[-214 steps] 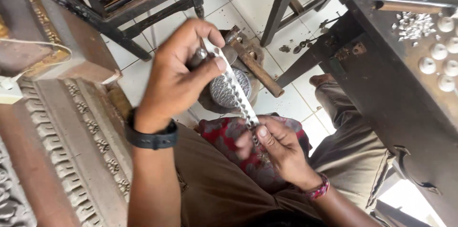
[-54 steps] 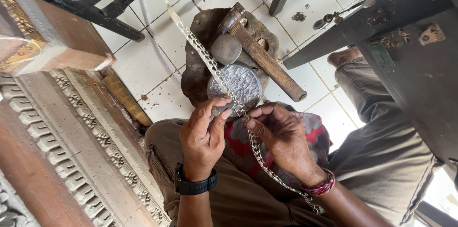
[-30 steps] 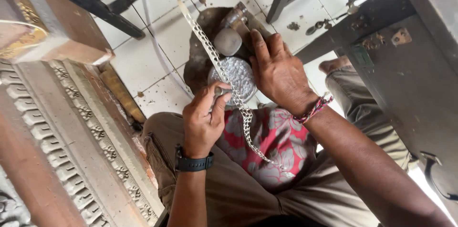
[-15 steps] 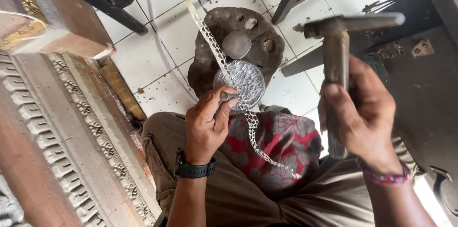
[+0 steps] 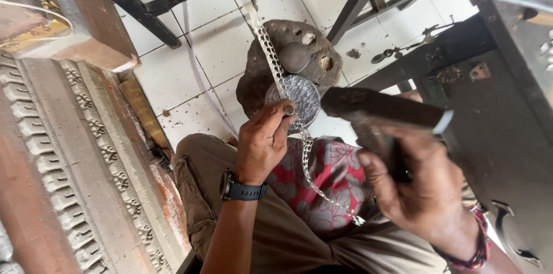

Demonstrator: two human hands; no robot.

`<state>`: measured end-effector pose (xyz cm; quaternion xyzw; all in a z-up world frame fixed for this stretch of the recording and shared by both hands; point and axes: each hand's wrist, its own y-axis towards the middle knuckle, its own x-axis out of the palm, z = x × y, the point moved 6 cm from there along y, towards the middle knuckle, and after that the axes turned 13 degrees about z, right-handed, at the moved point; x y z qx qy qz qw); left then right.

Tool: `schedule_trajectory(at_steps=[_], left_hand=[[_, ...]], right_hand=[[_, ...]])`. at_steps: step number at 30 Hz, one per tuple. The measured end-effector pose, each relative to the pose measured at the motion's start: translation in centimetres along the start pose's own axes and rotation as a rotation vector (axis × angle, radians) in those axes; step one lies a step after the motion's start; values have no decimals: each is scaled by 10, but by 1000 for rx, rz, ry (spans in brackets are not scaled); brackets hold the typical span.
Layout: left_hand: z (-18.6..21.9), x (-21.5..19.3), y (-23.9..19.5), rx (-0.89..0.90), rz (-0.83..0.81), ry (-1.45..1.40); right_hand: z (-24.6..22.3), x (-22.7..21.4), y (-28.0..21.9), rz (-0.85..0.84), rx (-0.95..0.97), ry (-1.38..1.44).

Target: The person hammers a silver chain on an anvil using a hammer. They repeatedly strike the chain to flatten or shape it, occasionally repositioning the chain with their hands.

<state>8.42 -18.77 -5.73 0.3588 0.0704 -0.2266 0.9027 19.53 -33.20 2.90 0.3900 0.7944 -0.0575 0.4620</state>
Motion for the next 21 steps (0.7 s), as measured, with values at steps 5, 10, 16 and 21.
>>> schedule_trajectory(at_steps=[5,10,16,21], left_hand=[[-2,-1,-4,38,36,49],[-2,0,-4,72,46,45],[-1,0,-4,96,55,24],[3,-6,-12,88,50,40]], right_hand=[[-45,1,2,-45,-422,128],[-75,-19,19,-78,-505,93],[-69,-67,1,430,55,200],[-42,40,2,-423,-264,-257]])
